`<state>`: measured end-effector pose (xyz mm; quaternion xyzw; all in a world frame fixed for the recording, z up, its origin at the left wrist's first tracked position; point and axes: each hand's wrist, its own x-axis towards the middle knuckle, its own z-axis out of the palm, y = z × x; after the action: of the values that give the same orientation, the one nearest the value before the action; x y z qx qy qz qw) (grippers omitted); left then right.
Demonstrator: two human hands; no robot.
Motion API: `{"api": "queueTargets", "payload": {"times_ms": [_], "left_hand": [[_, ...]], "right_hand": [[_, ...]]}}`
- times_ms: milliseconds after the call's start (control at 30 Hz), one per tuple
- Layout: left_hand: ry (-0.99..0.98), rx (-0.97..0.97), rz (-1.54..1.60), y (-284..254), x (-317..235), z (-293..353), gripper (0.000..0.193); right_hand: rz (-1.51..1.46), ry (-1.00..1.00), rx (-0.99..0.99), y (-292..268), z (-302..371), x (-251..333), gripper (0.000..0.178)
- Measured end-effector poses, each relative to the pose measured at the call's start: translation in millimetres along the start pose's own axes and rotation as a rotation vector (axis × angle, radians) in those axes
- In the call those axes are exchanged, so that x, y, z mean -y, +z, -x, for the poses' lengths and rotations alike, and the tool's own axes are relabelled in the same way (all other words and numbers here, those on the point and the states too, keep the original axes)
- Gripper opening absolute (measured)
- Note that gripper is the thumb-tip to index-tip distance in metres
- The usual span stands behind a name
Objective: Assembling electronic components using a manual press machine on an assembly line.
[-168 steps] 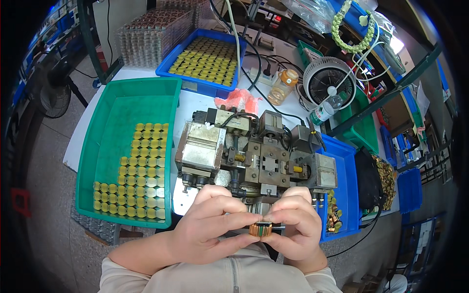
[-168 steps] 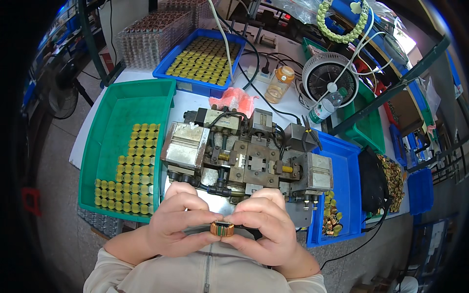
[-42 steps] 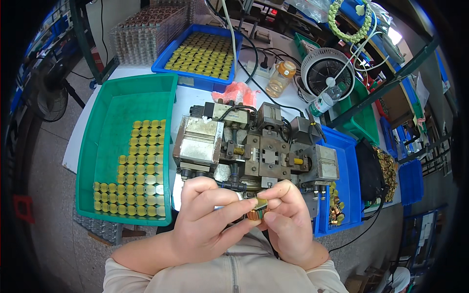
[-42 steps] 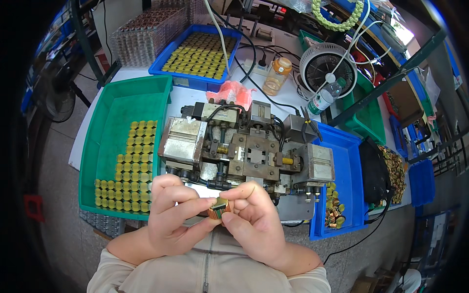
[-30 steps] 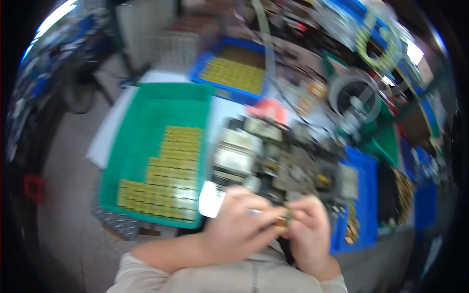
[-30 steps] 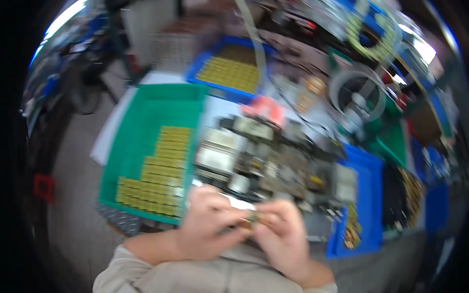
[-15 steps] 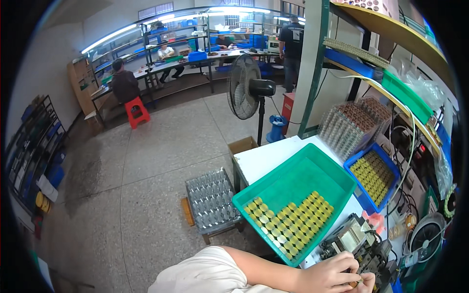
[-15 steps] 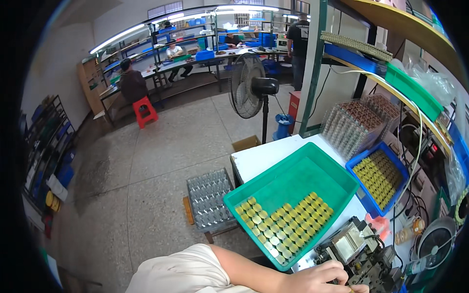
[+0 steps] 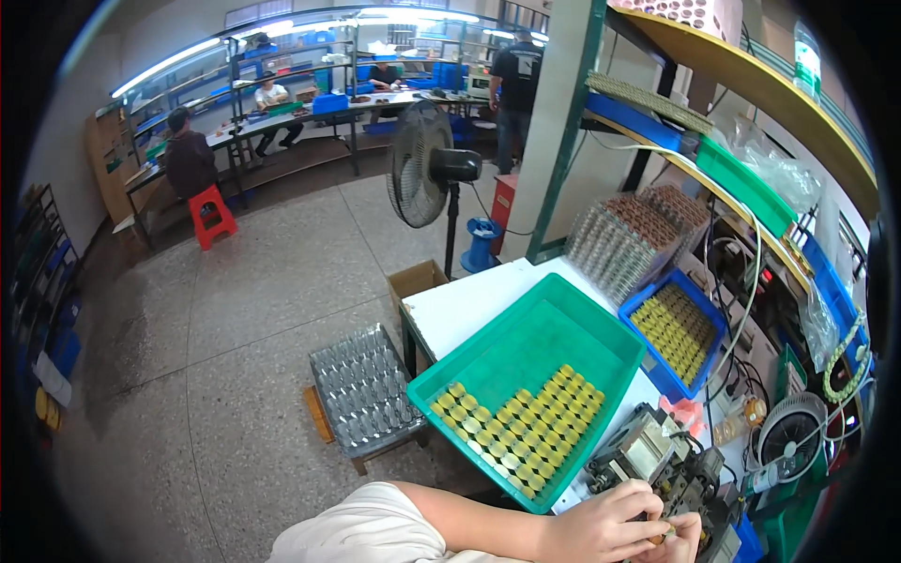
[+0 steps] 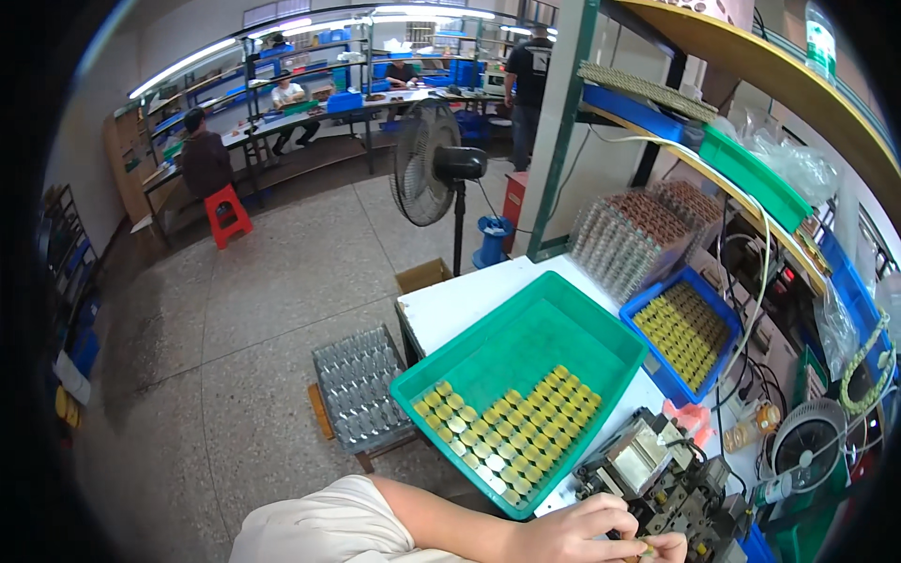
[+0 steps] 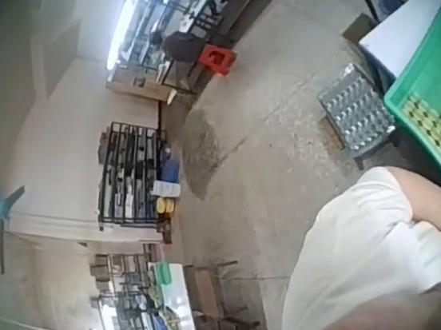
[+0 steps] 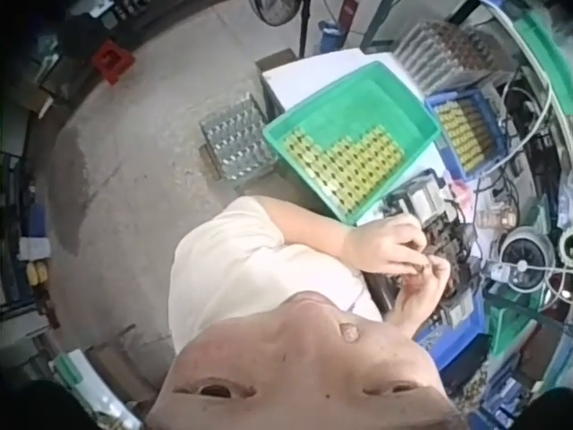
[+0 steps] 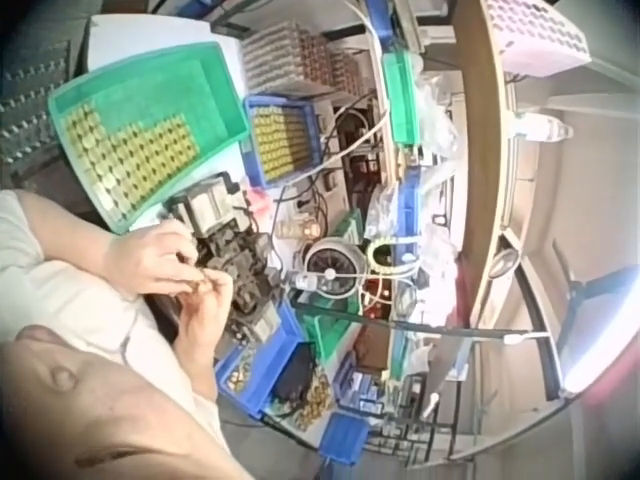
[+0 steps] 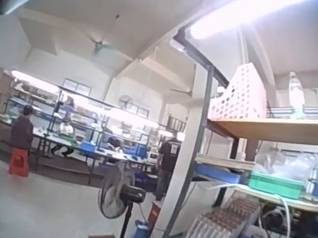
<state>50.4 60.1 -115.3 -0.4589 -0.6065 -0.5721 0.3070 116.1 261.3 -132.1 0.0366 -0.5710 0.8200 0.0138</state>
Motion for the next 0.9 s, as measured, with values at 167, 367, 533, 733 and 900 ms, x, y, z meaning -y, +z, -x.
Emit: {"api": "queueTargets", "payload": {"times_ms": [167,367,533,733,900], "left_hand": [[-0.025,0.036,0.164,-1.4,23.0,12.7,0.03],[-0.097,0.149,-0.139,-15.1,27.9,18.5,0.037],[-0.096,0.174,-0.162,-2.1,31.8,21.3,0.037],[-0.152,0.192,-0.125,-5.8,26.1,15.4,0.031],[-0.214,0.21,-0.045,-7.4,26.5,13.1,0.03]], "right_hand": [[0.025,0.003,-0.343,53.3,5.7,8.0,0.019],[-0.106,0.138,-0.239,67.4,-10.8,10.2,0.028],[-0.133,0.158,-0.264,64.9,-8.9,14.7,0.029],[-0.113,0.196,-0.282,67.9,-7.3,19.2,0.029],[-0.149,0.196,-0.228,61.2,-3.3,21.2,0.03]]}}
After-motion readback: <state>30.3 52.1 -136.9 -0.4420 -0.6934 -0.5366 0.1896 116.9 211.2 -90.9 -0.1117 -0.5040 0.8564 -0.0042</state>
